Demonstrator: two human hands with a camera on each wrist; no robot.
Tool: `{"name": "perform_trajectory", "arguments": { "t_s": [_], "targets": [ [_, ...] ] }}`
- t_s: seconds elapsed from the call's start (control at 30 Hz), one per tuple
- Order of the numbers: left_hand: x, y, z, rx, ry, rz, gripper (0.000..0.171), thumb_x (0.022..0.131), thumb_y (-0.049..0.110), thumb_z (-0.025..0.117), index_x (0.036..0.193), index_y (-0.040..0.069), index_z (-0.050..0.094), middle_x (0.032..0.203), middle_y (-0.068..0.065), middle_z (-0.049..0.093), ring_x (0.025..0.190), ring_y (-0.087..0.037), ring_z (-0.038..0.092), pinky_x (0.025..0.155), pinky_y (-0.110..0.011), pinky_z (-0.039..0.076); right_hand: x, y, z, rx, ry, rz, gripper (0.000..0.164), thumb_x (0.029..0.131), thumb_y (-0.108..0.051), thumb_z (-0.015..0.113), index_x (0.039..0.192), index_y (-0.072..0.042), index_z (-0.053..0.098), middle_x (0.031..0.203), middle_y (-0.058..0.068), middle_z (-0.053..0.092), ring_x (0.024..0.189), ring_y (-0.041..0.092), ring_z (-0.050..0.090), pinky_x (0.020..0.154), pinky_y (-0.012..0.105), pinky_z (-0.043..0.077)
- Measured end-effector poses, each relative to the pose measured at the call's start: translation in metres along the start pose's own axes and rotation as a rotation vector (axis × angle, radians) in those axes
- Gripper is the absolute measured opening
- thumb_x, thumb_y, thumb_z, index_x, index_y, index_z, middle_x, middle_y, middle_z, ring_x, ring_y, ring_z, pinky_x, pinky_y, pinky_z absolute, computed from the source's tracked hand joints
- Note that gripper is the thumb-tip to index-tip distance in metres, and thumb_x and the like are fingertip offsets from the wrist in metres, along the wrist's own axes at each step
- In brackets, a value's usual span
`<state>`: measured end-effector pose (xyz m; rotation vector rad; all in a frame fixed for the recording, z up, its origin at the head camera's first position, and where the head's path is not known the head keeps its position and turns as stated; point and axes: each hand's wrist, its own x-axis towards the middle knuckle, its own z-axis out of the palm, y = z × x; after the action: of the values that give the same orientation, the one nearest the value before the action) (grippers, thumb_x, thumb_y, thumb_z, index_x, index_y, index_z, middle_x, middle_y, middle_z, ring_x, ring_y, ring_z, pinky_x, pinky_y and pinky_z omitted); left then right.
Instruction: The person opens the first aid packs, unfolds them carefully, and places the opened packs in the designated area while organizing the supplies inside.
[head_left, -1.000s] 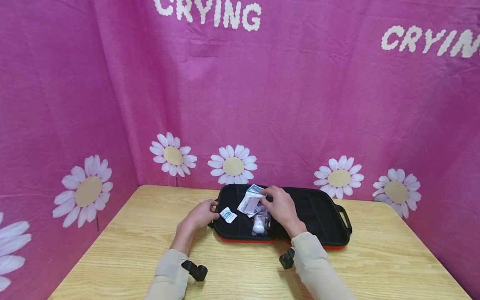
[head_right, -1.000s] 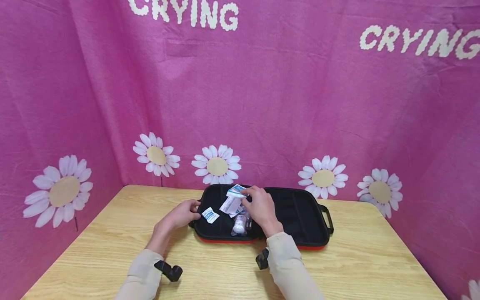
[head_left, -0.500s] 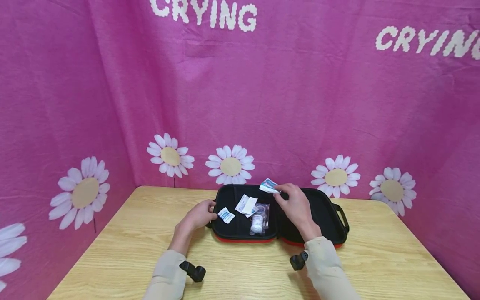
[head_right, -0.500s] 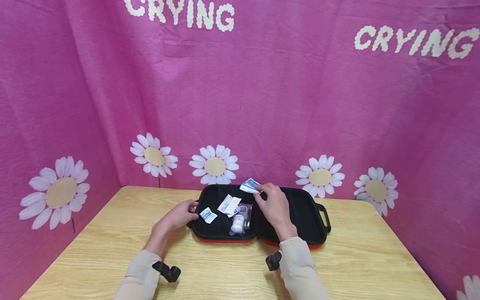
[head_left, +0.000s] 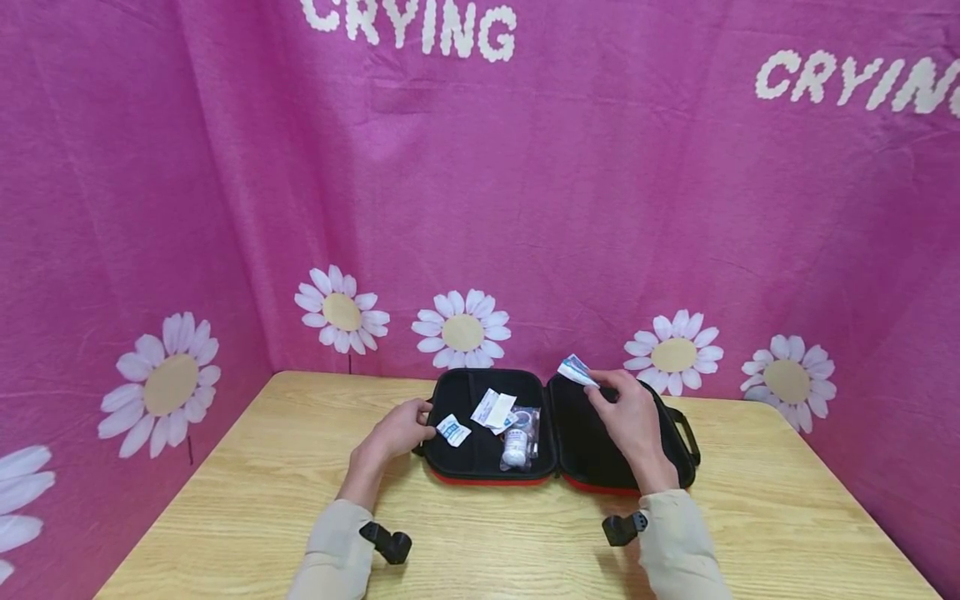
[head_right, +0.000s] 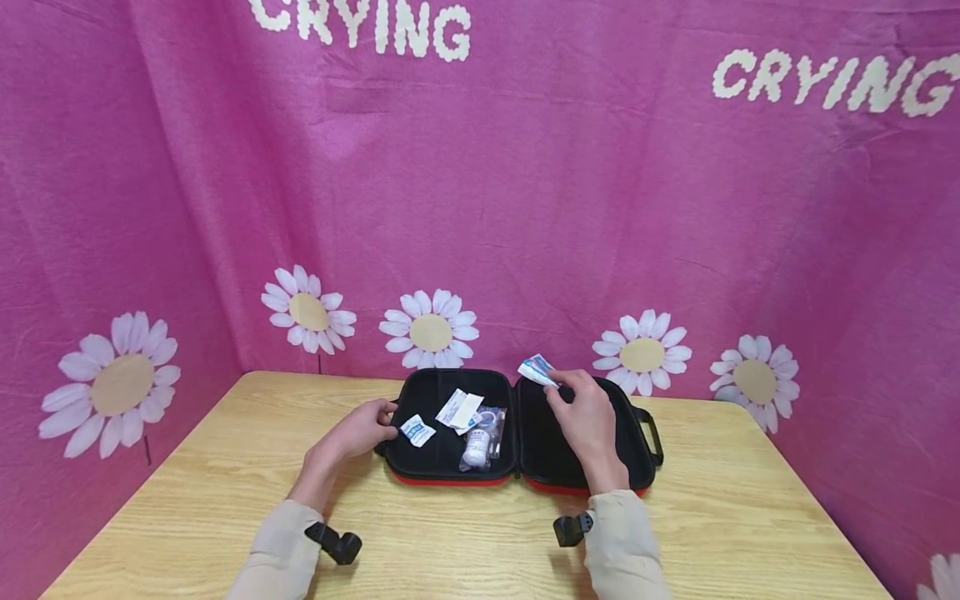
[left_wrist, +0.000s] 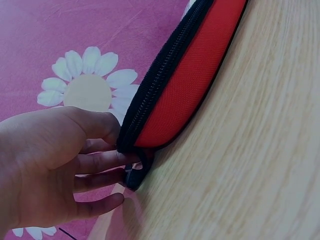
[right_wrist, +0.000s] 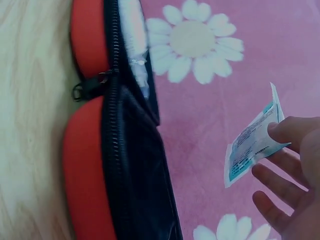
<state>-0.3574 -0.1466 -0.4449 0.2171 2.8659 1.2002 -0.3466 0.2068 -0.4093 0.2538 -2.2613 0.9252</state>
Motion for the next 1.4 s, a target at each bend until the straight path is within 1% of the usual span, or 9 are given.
{"name": "perform_trajectory", "arguments": {
  "t_s": [0.2, 0.33, 0.53, 0.73, 0.8, 0.93, 1.07, 1.23, 1.4],
  "targets": [
    [0.001, 0.000, 0.002, -0.014, 0.000, -0.004, 0.049, 0.083, 0.008, 0.068, 0.129, -0.005, 0.058, 0.099, -0.009, 0.062, 0.088, -0.019, 0.056, 0.084, -0.036, 0.047, -0.003, 0.011, -0.012, 0.024, -0.002, 0.099, 0.026, 0.088, -0.014, 0.073, 0.113, -0.009, 0.075, 0.107, 0.012, 0.072, 0.097, 0.026, 0.067, 0.076, 0.021, 0.041],
    [0.001, 0.000, 0.002, -0.017, 0.004, -0.003, 0.048, 0.083, 0.008, 0.069, 0.129, -0.005, 0.058, 0.099, -0.010, 0.062, 0.088, -0.019, 0.057, 0.084, -0.036, 0.047, -0.003, 0.016, -0.017, 0.036, 0.014, 0.124, 0.026, 0.088, -0.014, 0.073, 0.113, -0.009, 0.075, 0.106, 0.013, 0.073, 0.097, 0.025, 0.067, 0.074, 0.014, 0.038],
    [-0.001, 0.000, 0.003, -0.014, 0.006, -0.014, 0.048, 0.084, 0.008, 0.068, 0.129, -0.004, 0.058, 0.099, -0.009, 0.062, 0.090, -0.020, 0.057, 0.086, -0.037, 0.047, -0.003, 0.024, -0.026, 0.046, 0.007, 0.163, 0.026, 0.090, -0.015, 0.072, 0.115, -0.007, 0.074, 0.106, 0.014, 0.074, 0.098, 0.024, 0.066, 0.078, 0.014, 0.042],
    [0.000, -0.003, 0.004, -0.014, 0.010, -0.011, 0.047, 0.084, 0.008, 0.068, 0.129, -0.004, 0.058, 0.099, -0.009, 0.062, 0.089, -0.020, 0.057, 0.086, -0.038, 0.048, -0.002, 0.032, -0.040, 0.039, 0.033, 0.197, 0.028, 0.090, -0.017, 0.072, 0.115, -0.007, 0.074, 0.104, 0.016, 0.074, 0.080, -0.009, 0.056, 0.075, 0.010, 0.041],
    [0.000, -0.004, 0.004, -0.010, 0.007, -0.003, 0.047, 0.085, 0.008, 0.068, 0.129, -0.005, 0.058, 0.099, -0.009, 0.062, 0.089, -0.019, 0.057, 0.086, -0.038, 0.048, -0.003, 0.035, -0.044, 0.025, 0.050, 0.219, 0.027, 0.089, -0.017, 0.072, 0.114, -0.007, 0.074, 0.102, 0.017, 0.074, 0.077, -0.012, 0.052, 0.074, 0.010, 0.041],
    [0.001, -0.006, 0.005, -0.011, 0.004, -0.002, 0.047, 0.084, 0.008, 0.069, 0.128, -0.005, 0.058, 0.098, -0.009, 0.063, 0.088, -0.019, 0.057, 0.085, -0.037, 0.049, -0.005, 0.041, -0.051, -0.025, 0.068, 0.245, 0.025, 0.089, -0.016, 0.071, 0.112, -0.004, 0.074, 0.101, 0.020, 0.074, 0.080, 0.012, 0.065, 0.070, 0.017, 0.044],
    [0.001, -0.005, 0.005, -0.018, 0.010, -0.002, 0.047, 0.084, 0.008, 0.069, 0.128, -0.004, 0.059, 0.098, -0.009, 0.063, 0.088, -0.018, 0.058, 0.084, -0.036, 0.049, -0.004, 0.046, -0.057, -0.067, 0.078, 0.245, 0.025, 0.090, -0.015, 0.070, 0.110, -0.002, 0.074, 0.103, 0.022, 0.073, 0.084, 0.034, 0.068, 0.065, 0.020, 0.046],
    [0.001, -0.003, 0.003, -0.023, 0.010, 0.004, 0.048, 0.084, 0.008, 0.068, 0.129, -0.005, 0.058, 0.097, -0.009, 0.063, 0.087, -0.018, 0.057, 0.082, -0.035, 0.048, -0.003, 0.055, -0.062, -0.085, 0.106, 0.262, 0.023, 0.090, -0.014, 0.070, 0.110, -0.004, 0.074, 0.104, 0.020, 0.074, 0.083, 0.036, 0.069, 0.061, 0.015, 0.043],
    [0.000, -0.001, 0.001, -0.024, 0.016, 0.003, 0.048, 0.083, 0.007, 0.069, 0.128, -0.005, 0.059, 0.096, -0.009, 0.063, 0.086, -0.019, 0.058, 0.082, -0.035, 0.048, -0.003, 0.061, -0.067, -0.117, 0.117, 0.268, 0.025, 0.091, -0.016, 0.069, 0.112, -0.004, 0.074, 0.103, 0.021, 0.073, 0.083, 0.037, 0.069, 0.059, 0.019, 0.045]
  ]
}}
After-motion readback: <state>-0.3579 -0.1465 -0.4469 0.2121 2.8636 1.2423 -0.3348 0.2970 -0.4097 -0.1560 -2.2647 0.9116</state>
